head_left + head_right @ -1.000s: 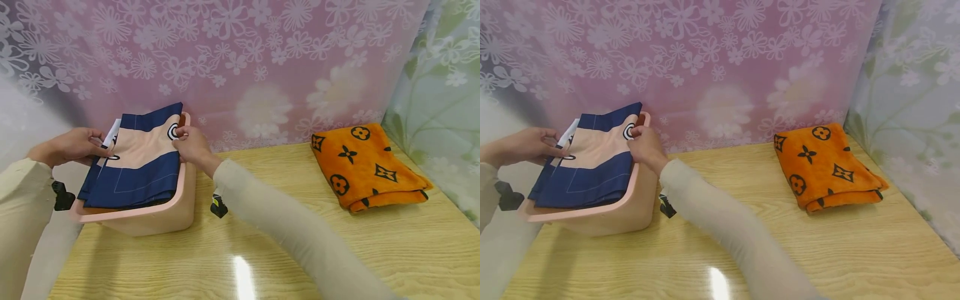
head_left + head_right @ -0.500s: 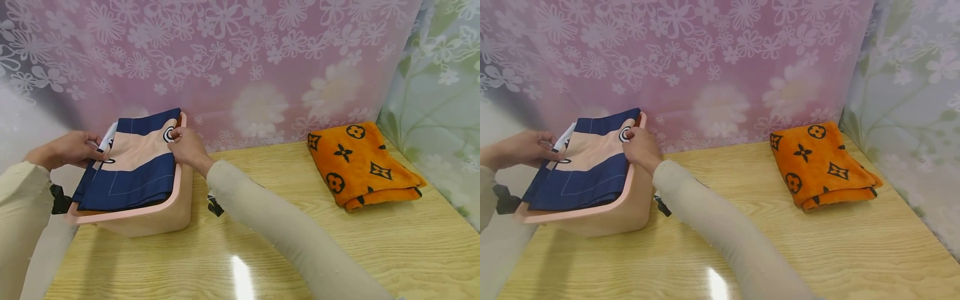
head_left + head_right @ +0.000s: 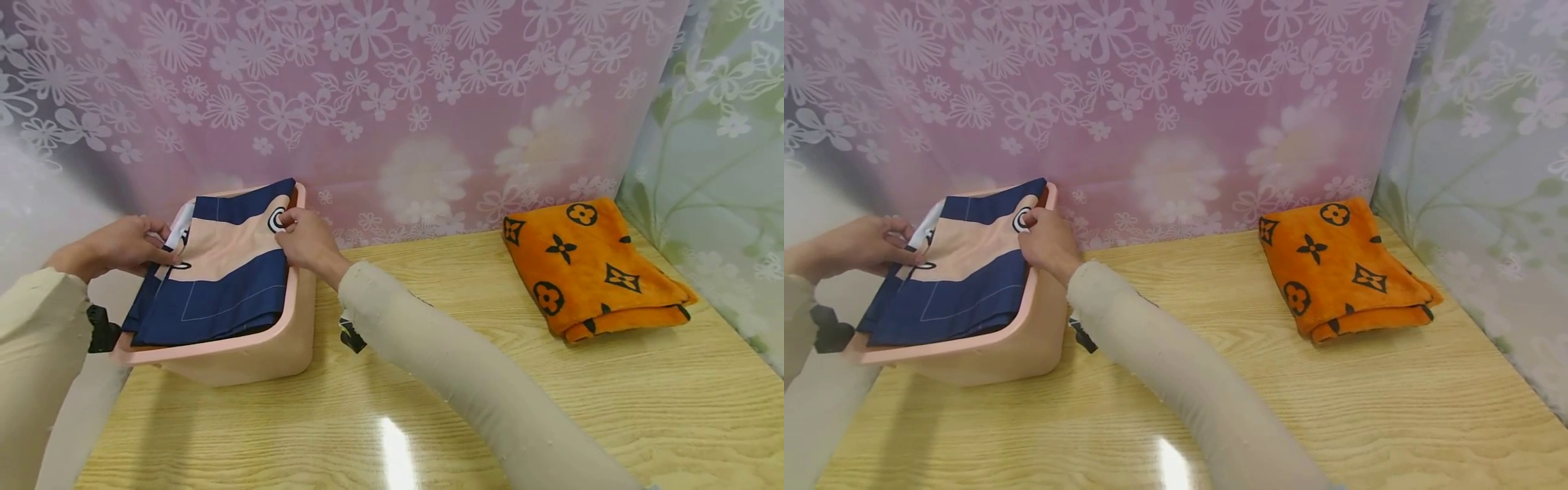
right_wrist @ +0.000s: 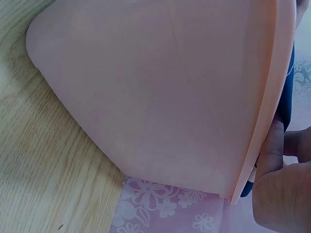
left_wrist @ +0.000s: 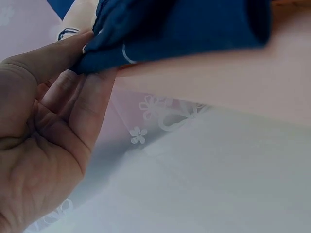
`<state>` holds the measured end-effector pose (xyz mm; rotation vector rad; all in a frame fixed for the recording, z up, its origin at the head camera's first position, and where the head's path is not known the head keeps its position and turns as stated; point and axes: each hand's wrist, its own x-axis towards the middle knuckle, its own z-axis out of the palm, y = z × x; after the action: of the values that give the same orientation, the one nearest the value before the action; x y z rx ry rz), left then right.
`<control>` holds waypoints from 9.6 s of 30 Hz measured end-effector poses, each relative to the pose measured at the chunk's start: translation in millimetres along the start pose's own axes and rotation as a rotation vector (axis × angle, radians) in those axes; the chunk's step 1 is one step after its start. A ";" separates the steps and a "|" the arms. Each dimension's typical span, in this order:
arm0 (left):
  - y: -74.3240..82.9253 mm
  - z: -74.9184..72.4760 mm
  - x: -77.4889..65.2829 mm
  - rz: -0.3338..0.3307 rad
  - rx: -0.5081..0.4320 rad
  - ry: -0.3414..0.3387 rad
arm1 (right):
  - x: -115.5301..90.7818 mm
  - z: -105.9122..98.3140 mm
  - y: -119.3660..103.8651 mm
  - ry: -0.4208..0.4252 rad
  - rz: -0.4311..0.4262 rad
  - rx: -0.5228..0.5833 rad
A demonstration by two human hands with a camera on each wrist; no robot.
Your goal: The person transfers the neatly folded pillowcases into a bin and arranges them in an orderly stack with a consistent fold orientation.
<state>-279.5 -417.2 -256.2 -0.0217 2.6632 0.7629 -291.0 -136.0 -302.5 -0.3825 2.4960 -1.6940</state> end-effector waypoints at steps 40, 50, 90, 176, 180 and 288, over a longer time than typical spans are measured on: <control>129.0 50.1 -35.0 0.237 0.248 0.256 | -28.3 -151.9 66.8 -0.153 -0.297 -0.644; 169.7 72.6 -31.4 0.235 0.357 0.342 | -33.8 -208.9 83.0 -0.149 -0.254 -0.838; 255.7 187.1 22.5 0.481 0.754 0.394 | -77.5 -390.3 184.4 -0.057 -0.053 -1.045; 175.2 278.6 67.7 0.262 -0.360 -0.001 | -115.9 -413.6 273.0 -0.214 0.320 -0.509; 170.4 278.8 68.6 0.239 -0.424 -0.020 | -116.0 -405.7 268.9 -0.246 0.314 -0.436; 180.7 296.5 56.1 -0.065 -1.051 -0.190 | -106.4 -284.3 219.3 -0.423 0.530 0.446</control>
<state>-250.3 -105.8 -416.9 -0.2831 1.7987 1.9097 -284.6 224.3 -404.7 -0.0197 1.6676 -1.6560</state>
